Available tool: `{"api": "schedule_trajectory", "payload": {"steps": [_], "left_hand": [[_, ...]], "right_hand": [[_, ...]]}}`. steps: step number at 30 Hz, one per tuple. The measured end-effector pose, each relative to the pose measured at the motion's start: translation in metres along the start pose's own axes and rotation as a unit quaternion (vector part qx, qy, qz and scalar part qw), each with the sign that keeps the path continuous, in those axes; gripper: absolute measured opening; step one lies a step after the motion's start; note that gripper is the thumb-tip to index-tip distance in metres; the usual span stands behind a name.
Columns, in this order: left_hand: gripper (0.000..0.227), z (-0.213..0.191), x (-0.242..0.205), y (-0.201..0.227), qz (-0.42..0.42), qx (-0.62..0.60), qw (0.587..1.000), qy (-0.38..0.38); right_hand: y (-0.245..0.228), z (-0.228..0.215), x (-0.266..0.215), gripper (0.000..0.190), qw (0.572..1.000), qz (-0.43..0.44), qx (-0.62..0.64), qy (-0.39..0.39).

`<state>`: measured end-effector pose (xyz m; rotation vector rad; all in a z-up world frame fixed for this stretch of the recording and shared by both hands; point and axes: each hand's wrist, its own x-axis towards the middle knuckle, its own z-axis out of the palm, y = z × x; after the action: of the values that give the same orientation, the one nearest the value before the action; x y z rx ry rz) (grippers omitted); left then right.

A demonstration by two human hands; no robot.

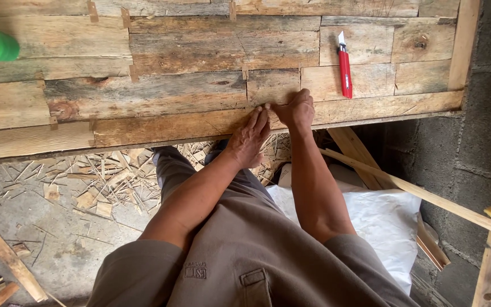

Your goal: Trimming and scoring thin wood or bamboo veneer strips on a larger panel using a utility knife.

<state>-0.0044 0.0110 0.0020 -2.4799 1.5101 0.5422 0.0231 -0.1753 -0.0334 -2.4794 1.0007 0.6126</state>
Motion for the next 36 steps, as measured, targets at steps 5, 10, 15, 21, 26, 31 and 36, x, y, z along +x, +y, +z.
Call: {"api": "schedule_trajectory", "payload": {"steps": [5, 10, 15, 21, 26, 31, 36], "left_hand": [[0.108, -0.003, -0.002, -0.001, 0.014, 0.017, 1.000, -0.013], [0.112, -0.008, -0.003, -0.003, 0.011, 0.007, 1.000, -0.010], [0.109, -0.008, -0.003, -0.004, 0.013, -0.040, 0.999, -0.013], [0.110, -0.002, -0.005, -0.005, -0.025, -0.174, 0.984, -0.019], [0.110, 0.010, 0.002, -0.002, -0.028, -0.182, 0.983, -0.026], [0.110, 0.007, 0.003, -0.004, -0.019, -0.189, 0.981, -0.038], [0.111, 0.014, 0.008, -0.006, -0.017, -0.212, 0.977, -0.034]], "right_hand": [[0.015, 0.007, 0.013, 0.075, 0.999, 0.006, 0.050, 0.014], [0.023, 0.007, 0.023, 0.053, 0.994, 0.016, 0.110, 0.003], [0.026, -0.006, 0.010, 0.030, 0.983, -0.008, 0.184, -0.017], [0.088, 0.004, 0.050, 0.017, 0.962, -0.108, 0.144, 0.208], [0.115, -0.036, 0.090, 0.048, 0.916, -0.107, 0.020, 0.386], [0.111, -0.058, 0.100, 0.026, 0.960, -0.068, -0.040, 0.270], [0.111, -0.056, 0.095, 0.020, 0.938, -0.116, -0.026, 0.324]]}}
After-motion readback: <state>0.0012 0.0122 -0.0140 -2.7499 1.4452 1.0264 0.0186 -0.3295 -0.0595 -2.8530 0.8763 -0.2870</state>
